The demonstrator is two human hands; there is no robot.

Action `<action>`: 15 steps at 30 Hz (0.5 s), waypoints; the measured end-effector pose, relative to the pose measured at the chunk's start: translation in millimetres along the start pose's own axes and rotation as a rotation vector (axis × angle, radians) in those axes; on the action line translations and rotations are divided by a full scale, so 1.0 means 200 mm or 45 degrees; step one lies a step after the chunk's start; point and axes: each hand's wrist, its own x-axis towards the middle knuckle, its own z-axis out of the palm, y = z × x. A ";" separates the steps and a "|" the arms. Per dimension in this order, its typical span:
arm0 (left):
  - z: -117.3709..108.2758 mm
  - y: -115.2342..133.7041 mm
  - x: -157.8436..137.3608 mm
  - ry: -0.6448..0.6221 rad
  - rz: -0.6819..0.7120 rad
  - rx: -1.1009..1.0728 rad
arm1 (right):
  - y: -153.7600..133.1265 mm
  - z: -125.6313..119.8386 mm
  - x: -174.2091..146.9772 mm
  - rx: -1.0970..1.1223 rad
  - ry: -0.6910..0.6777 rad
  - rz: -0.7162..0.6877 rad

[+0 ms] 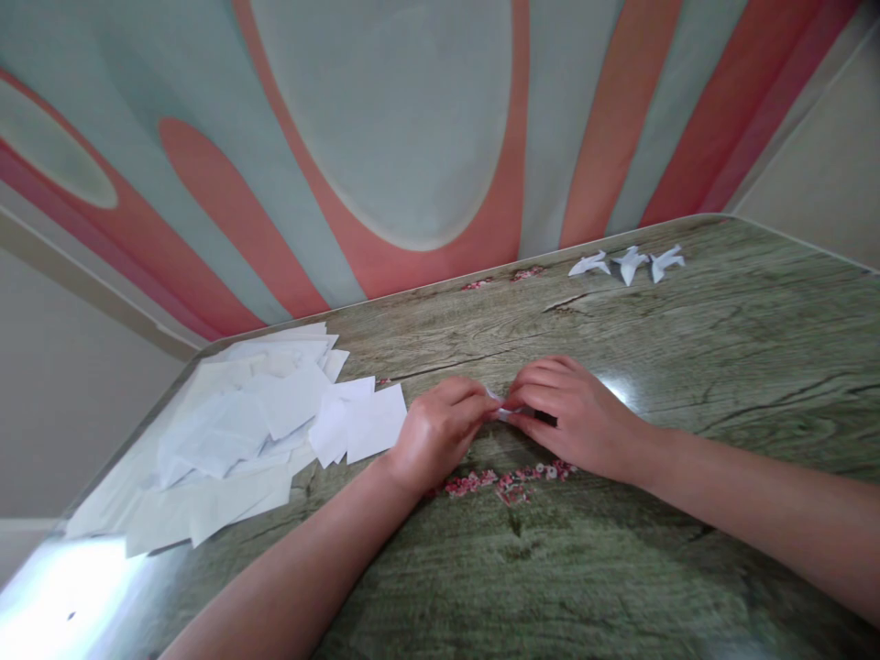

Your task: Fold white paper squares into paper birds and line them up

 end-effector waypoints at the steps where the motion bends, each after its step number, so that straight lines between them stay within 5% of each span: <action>1: 0.00 0.00 0.00 -0.005 -0.003 0.009 | 0.00 0.00 0.00 0.000 0.002 -0.004; 15: -0.01 0.01 0.02 -0.030 0.024 0.178 | -0.01 -0.02 0.01 0.016 0.046 -0.134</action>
